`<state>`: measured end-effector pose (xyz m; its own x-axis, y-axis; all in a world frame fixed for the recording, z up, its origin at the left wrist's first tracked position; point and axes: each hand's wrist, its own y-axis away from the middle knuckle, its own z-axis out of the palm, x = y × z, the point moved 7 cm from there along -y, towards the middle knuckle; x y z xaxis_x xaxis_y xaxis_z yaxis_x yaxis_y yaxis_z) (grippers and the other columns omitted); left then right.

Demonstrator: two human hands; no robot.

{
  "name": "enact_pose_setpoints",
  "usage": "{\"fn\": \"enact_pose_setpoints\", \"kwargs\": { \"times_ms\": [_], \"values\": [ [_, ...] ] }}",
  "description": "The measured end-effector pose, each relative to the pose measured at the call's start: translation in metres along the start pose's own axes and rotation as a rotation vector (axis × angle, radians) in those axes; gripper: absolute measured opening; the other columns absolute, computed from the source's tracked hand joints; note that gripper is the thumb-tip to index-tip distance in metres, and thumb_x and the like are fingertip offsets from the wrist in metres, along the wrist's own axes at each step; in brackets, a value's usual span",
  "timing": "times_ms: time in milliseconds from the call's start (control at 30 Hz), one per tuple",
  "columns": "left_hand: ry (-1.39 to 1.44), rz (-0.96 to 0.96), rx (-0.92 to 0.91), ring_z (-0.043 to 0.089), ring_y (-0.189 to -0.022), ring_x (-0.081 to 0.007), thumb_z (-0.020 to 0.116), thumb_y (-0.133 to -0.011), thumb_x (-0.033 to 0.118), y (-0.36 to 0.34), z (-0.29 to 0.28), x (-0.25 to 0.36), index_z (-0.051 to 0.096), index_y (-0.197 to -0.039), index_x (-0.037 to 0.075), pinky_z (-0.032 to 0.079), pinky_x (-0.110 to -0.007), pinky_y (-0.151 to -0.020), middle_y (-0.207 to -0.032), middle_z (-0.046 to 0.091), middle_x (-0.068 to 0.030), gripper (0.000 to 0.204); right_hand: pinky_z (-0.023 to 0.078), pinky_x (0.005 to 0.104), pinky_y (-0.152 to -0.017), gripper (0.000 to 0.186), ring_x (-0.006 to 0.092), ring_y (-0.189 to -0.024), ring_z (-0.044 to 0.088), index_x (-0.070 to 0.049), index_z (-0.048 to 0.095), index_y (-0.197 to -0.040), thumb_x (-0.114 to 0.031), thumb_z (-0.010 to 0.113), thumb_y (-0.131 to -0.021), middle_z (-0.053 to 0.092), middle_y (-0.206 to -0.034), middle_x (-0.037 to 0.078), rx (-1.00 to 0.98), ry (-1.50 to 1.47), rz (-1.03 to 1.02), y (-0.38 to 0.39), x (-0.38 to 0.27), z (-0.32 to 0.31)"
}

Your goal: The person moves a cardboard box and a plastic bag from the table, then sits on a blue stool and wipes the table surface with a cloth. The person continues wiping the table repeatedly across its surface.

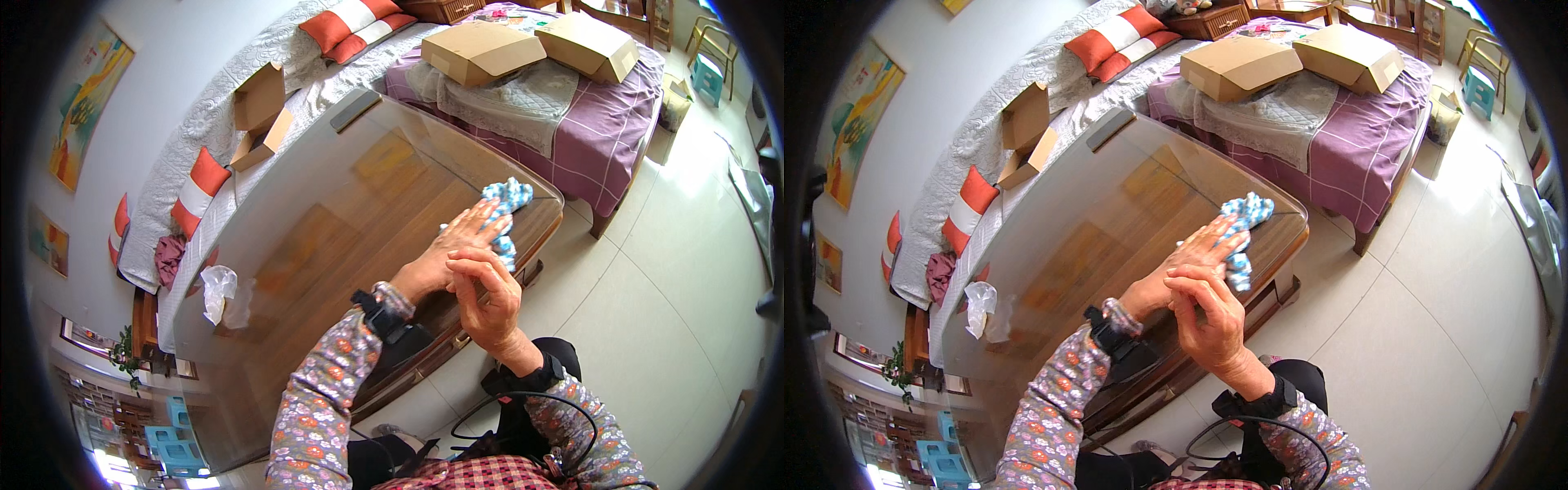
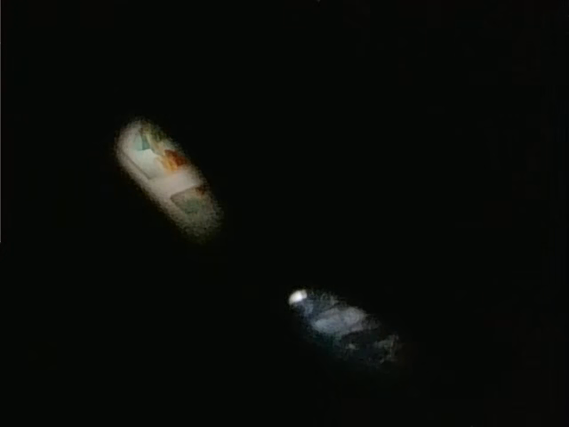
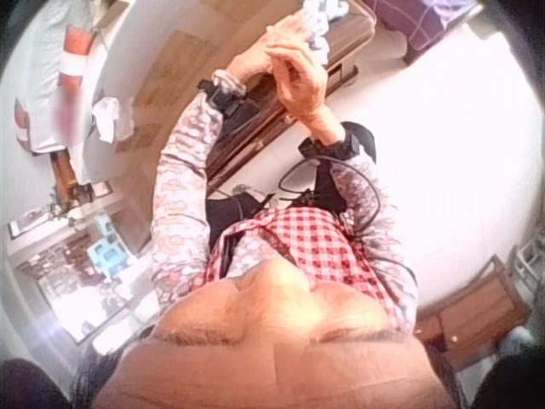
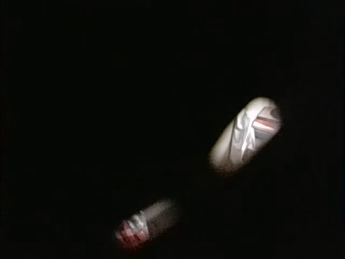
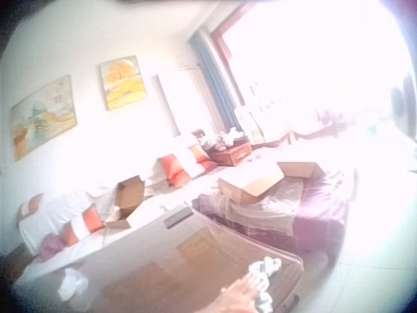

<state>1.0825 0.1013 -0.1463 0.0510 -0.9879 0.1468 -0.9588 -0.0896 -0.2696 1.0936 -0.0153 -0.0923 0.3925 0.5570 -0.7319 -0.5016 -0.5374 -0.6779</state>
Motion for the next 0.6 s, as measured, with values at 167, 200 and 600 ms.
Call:
{"fn": "enact_pose_setpoints", "kwargs": {
  "times_ms": [167,200,600],
  "values": [
    [-0.099,-0.319,0.080,0.036,-0.134,-0.0421,0.051,-0.087,0.015,0.093,-0.047,-0.083,0.048,-0.137,0.004,0.027,-0.045,-0.115,-0.141,0.040,-0.0257,0.051,0.055,0.0283,-0.068,0.021,0.0224,-0.082,0.067,0.000,0.065,-0.098,0.010,0.063,-0.081,0.065,-0.103,0.013,-0.027,-0.083,0.111,0.003,0.002,0.002],
    [-0.088,-0.434,0.092,0.037,-0.133,-0.0422,0.051,-0.087,0.013,0.123,-0.057,-0.115,0.047,-0.136,0.002,0.029,-0.044,-0.114,-0.141,0.040,-0.0262,0.050,0.055,0.0294,-0.070,0.021,0.0239,-0.084,0.067,-0.001,0.065,-0.099,0.010,0.063,-0.081,0.065,-0.102,0.014,-0.035,-0.069,0.102,0.003,0.001,0.002],
    [-0.328,-1.420,0.091,0.043,-0.125,-0.0459,0.045,-0.092,0.031,0.369,-0.117,-0.328,0.049,-0.135,0.003,0.034,-0.050,-0.108,-0.135,0.048,-0.0285,0.051,0.056,0.0310,-0.069,0.019,0.0273,-0.085,0.066,-0.002,0.064,-0.099,0.007,0.065,-0.082,0.065,-0.100,0.013,-0.171,-0.141,0.100,0.005,-0.009,0.019]
  ]
}}
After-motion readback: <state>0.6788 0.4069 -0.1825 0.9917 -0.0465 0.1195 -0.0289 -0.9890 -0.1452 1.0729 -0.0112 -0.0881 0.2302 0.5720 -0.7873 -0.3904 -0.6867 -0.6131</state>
